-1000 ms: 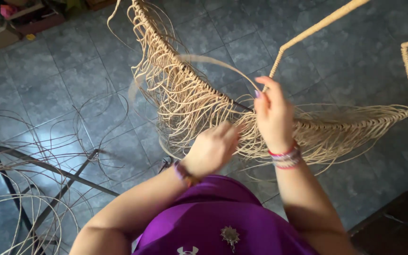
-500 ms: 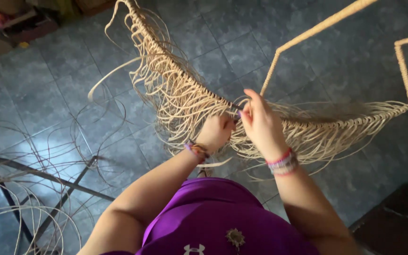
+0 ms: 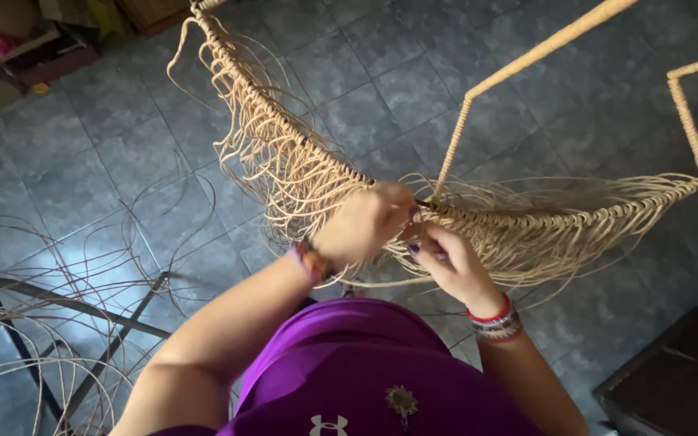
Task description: Weaving natural fibers onto a frame to create a furniture piece
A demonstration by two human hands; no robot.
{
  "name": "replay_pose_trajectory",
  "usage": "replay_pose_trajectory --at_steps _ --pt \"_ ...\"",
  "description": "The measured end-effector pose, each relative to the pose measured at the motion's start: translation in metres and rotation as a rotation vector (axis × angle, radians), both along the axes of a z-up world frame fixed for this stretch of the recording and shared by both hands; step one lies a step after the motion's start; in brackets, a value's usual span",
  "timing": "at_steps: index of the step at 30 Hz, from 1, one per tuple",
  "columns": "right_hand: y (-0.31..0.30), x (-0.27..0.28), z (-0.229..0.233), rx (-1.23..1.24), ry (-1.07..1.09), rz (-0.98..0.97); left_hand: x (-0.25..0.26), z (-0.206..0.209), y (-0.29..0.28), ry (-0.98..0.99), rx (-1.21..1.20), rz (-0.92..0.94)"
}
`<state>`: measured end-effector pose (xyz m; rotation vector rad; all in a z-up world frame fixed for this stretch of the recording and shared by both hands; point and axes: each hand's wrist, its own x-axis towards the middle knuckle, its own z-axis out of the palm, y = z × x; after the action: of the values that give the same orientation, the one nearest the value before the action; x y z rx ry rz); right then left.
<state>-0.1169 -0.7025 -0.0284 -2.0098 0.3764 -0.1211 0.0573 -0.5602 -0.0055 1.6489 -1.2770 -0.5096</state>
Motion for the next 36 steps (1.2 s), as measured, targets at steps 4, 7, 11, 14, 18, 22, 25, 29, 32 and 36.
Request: replay_pose_trajectory --at_steps 4,7,11,14,18,22,25,29,32,36 --pt "0.015 0.019 0.008 -0.587 -0.116 -0.197 0.015 -0.004 -0.03 0.114 0.129 0.183" --pt "0.021 0.021 -0.007 -0.787 -0.41 -0.419 0.021 -0.008 -0.042 0.274 0.246 0.22" --pt "0.025 0.019 0.007 -0.788 -0.393 -0.243 0.028 0.012 -0.026 0.821 0.196 0.167" --pt "0.02 0.02 -0.002 -0.491 -0.276 -0.178 0.031 0.003 -0.006 1.27 -0.133 0.05" --pt "0.017 0.019 0.004 0.241 -0.099 -0.245 0.006 0.003 0.024 0.306 -0.301 -0.066" --pt "0.009 0.02 -0.011 0.572 -0.169 -0.233 -0.015 -0.015 0.029 -0.24 -0.307 0.051" --pt "0.01 0.021 -0.02 0.667 -0.222 -0.21 -0.003 -0.009 0.036 -0.57 -0.313 0.079" --pt "0.013 0.017 -0.013 0.628 -0.157 -0.29 0.049 0.0 0.064 -0.933 -0.218 0.249" --pt "0.019 0.02 -0.025 0.599 -0.153 -0.332 0.058 0.009 0.086 -0.98 -0.054 0.446" --pt "0.028 0.026 -0.03 0.655 -0.196 -0.333 0.023 0.03 0.067 -0.99 0.3 0.57"
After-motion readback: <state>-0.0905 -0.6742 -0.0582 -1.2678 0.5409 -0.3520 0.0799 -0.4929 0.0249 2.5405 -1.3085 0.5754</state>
